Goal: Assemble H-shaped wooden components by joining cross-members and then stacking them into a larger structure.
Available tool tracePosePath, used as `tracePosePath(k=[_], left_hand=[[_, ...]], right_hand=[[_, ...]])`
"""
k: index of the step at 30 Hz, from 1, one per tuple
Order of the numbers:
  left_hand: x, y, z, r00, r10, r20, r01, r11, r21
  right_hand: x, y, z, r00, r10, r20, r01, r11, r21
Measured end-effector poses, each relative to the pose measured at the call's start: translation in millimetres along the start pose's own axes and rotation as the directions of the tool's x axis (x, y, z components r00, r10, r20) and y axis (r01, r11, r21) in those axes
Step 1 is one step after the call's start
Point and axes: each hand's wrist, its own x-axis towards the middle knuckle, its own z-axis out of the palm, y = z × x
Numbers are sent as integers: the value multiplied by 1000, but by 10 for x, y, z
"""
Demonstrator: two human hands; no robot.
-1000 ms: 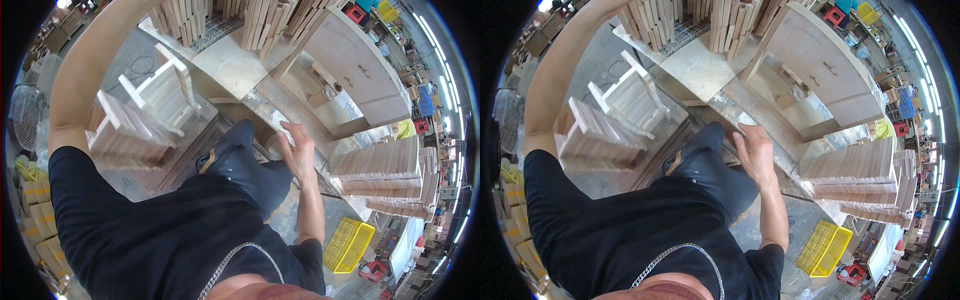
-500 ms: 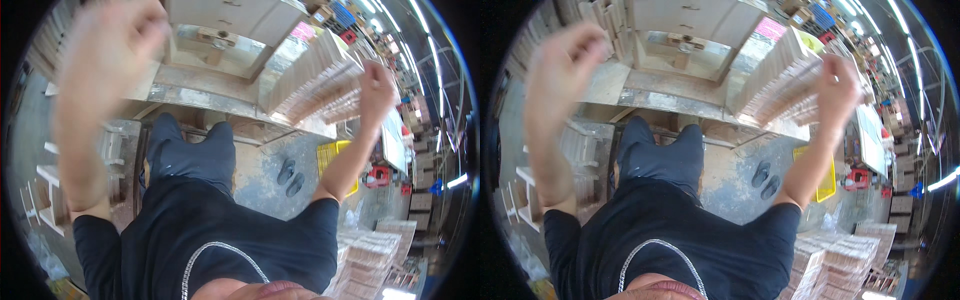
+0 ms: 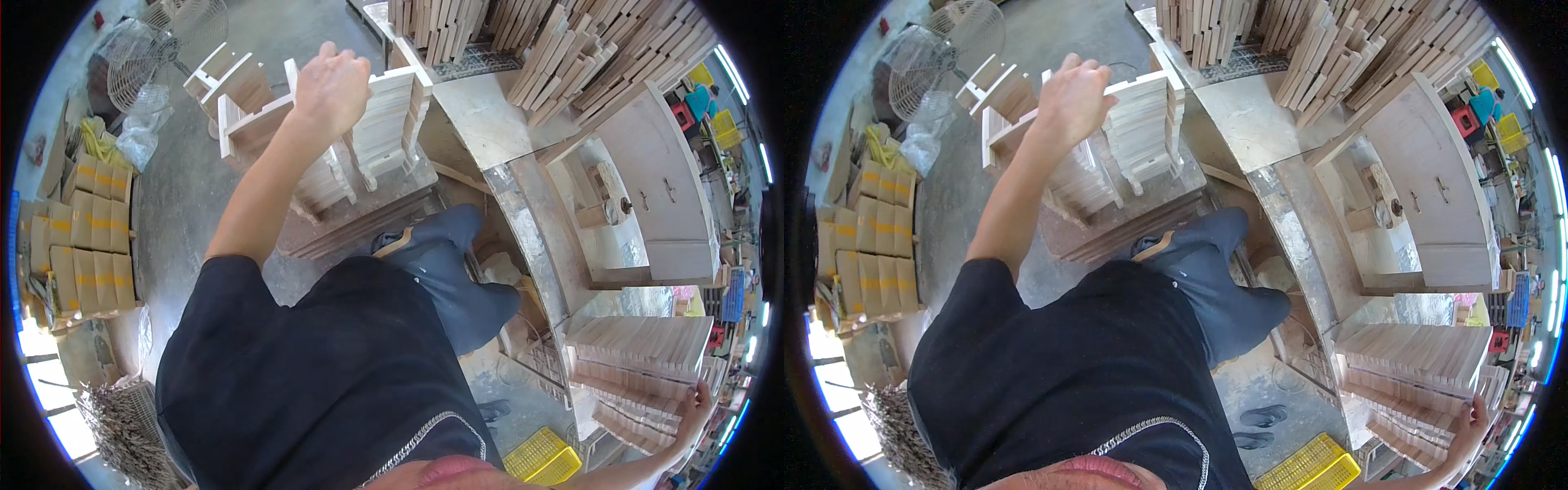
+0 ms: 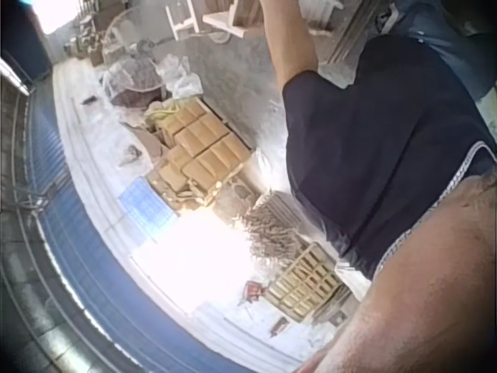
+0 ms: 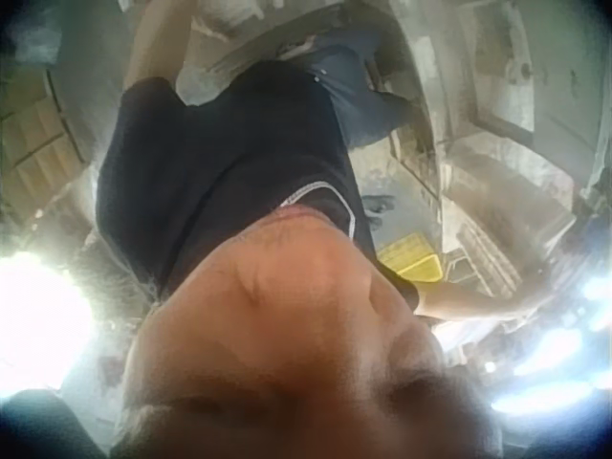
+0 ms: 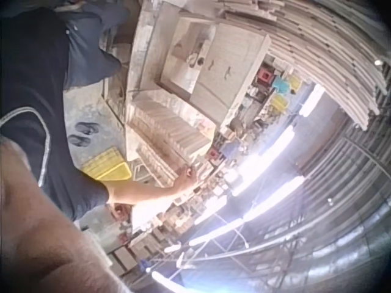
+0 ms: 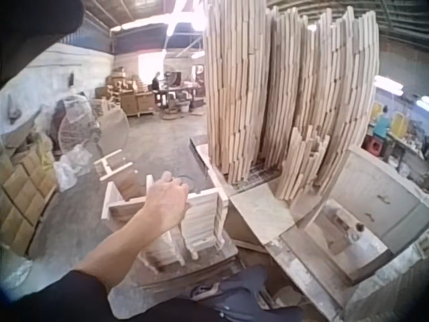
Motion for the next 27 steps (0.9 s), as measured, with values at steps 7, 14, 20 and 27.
tracePosePath(k=[7,14,20,27], left_hand=[[430,147,540,987,-72,140,76,997,-22],[364,-129,583,978,-162,128,164,986,-4],[229,33,135,937,-42,-346,-22,983,-180],[-441,1002,-121,813,296,-501,-581,363,-729]], right_hand=[[-381,-207,-273,942,167,-290,-140,984,111],[-1239,-2024,150,679,50,-733,-21,999,49],[-1476,-3099,1268,888,-142,-437,359,808,467],[-1150,-3974,2816,967,-135,215,-169,291,942]])
